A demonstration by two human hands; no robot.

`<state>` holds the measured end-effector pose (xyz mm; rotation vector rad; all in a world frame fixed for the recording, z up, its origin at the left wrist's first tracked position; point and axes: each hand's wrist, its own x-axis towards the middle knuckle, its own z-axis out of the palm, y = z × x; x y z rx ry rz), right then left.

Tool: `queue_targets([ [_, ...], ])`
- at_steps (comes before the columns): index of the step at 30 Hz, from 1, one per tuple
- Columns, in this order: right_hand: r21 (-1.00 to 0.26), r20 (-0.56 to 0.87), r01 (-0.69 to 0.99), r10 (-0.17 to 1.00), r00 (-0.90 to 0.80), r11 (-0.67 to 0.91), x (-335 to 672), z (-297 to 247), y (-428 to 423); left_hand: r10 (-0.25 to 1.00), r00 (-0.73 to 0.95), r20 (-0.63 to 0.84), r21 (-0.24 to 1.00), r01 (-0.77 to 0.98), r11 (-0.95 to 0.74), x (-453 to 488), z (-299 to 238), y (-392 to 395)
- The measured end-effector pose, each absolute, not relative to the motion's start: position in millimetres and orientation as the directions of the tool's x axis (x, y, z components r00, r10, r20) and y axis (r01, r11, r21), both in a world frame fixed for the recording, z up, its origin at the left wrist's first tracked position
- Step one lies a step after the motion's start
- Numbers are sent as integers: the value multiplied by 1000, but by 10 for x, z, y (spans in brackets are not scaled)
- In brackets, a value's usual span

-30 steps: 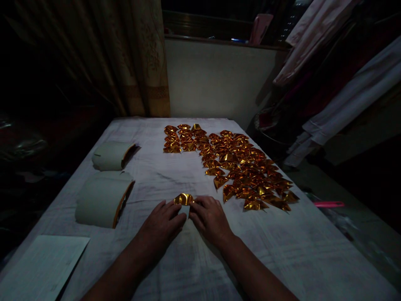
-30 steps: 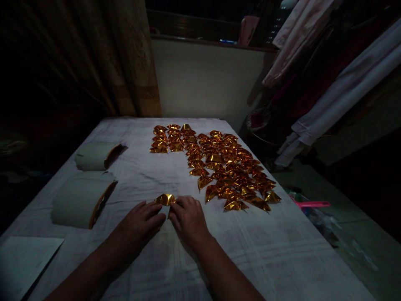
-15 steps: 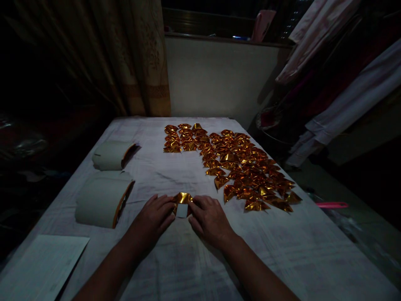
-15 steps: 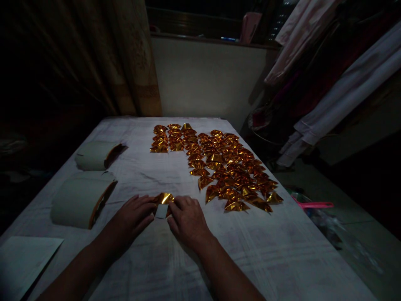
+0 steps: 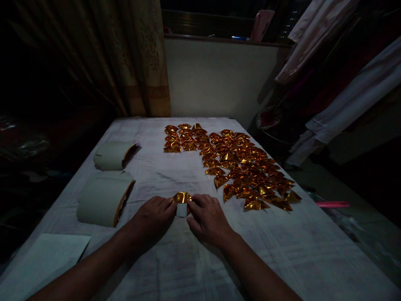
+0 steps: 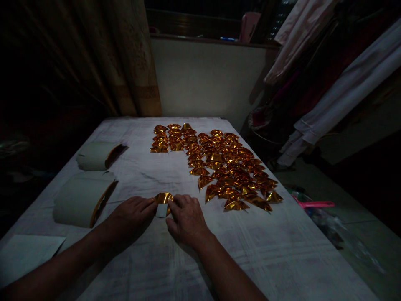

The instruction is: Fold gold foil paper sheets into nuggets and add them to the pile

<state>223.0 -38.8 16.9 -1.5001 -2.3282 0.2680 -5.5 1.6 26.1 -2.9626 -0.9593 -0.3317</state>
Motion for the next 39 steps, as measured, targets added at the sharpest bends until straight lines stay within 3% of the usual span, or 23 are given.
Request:
queue_targets([
  [9,-176,107,894,911,-399,412,2075,203,-306,483,870,101,-167,493,-854,-2,315,109],
  [15,-78,106,887,888,-447,455,1985,177,-239,499,863,82,-169,505,-846,15,379,77],
  [26,-149,160,874,884,-440,462,2048,184,-315,556,829,62,-198,556,-807,122,236,48],
  [34,-224,290,879,890,-352,421,2087,-66,-266,597,789,146,-140,614,-777,24,243,46],
  [36,-293,318,865,895,-313,407,2132,-99,-278,626,752,207,-61,648,-759,-15,233,25],
  [39,-388,316,849,917,-242,358,2187,-95,-300,706,634,317,151,701,-697,-49,180,-13],
])
